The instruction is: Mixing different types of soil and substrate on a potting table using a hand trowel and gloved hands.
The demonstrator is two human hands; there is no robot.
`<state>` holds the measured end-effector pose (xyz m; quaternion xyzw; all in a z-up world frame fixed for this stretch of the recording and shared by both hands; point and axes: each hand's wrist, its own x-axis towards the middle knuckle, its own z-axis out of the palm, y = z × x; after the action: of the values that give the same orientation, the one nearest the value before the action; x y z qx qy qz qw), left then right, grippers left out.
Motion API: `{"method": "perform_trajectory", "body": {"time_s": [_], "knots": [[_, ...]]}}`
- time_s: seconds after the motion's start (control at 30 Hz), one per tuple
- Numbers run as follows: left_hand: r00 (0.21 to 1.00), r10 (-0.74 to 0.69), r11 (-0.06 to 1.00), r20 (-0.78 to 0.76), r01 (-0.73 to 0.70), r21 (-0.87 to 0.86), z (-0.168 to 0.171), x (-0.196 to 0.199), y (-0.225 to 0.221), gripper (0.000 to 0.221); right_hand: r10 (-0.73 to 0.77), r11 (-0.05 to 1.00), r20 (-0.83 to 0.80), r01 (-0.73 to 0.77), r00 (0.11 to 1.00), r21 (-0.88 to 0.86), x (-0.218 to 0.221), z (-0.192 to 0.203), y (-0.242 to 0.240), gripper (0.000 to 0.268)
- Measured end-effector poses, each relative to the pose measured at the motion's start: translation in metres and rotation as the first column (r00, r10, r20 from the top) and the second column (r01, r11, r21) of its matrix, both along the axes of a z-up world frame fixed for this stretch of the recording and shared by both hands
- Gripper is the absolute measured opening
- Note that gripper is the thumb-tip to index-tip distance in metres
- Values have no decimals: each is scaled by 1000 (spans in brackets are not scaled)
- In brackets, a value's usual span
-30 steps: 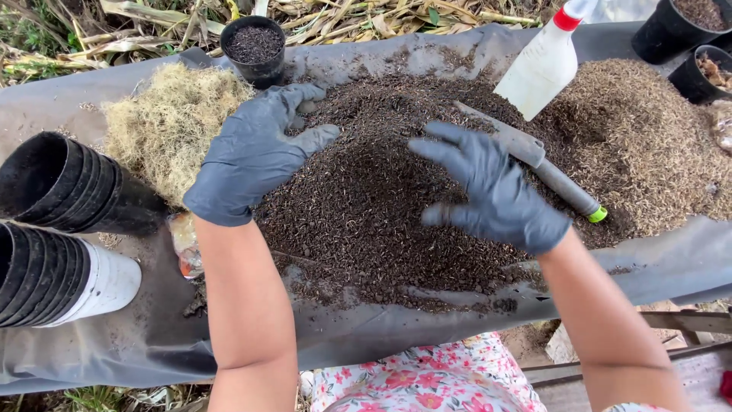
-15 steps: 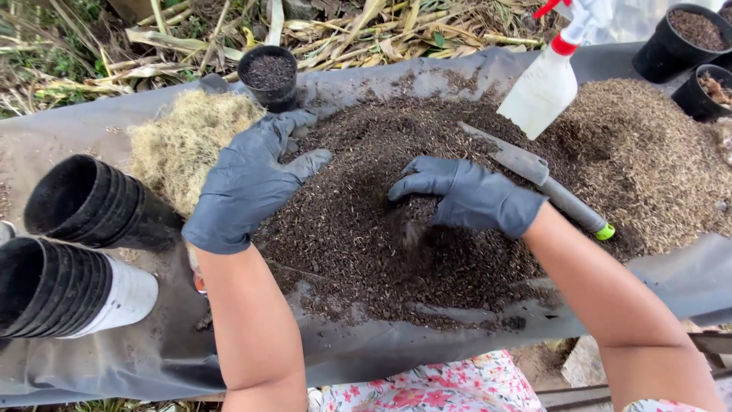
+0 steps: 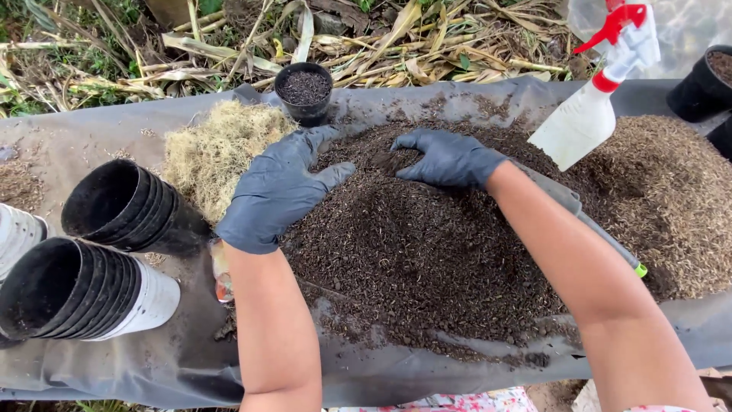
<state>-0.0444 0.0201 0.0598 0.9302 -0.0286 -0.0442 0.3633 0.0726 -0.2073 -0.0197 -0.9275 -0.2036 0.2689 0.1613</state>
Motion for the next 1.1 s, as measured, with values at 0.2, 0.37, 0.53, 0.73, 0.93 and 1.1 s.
{"method": "perform_trajectory", "body": {"time_s": [0.2,0.37,0.53,0.73,0.93,1.1], "knots": [[996,62,992,69,-54,-116,-18,4,15,47,256,751,-75,-149,964,644,5,16,-10,36],[982,176,984,65,-176,-18,-25,6,30,59,327,930,240,-356,914,89,148,-104,16,53],[979,198,980,49,-197,-33,-23,8,34,54,187,980,-130,-177,974,85,139,-101,66,43],[978,145,987,151,-152,41,-36,16,41,56,264,919,-247,-321,932,-228,34,17,96,93],[986,159,987,44,-157,-42,-8,5,24,53,134,990,-209,-121,969,72,-1,60,56,72],[994,65,997,90,-68,33,-13,8,17,55,65,889,-242,54,968,455,-17,53,9,31]]}}
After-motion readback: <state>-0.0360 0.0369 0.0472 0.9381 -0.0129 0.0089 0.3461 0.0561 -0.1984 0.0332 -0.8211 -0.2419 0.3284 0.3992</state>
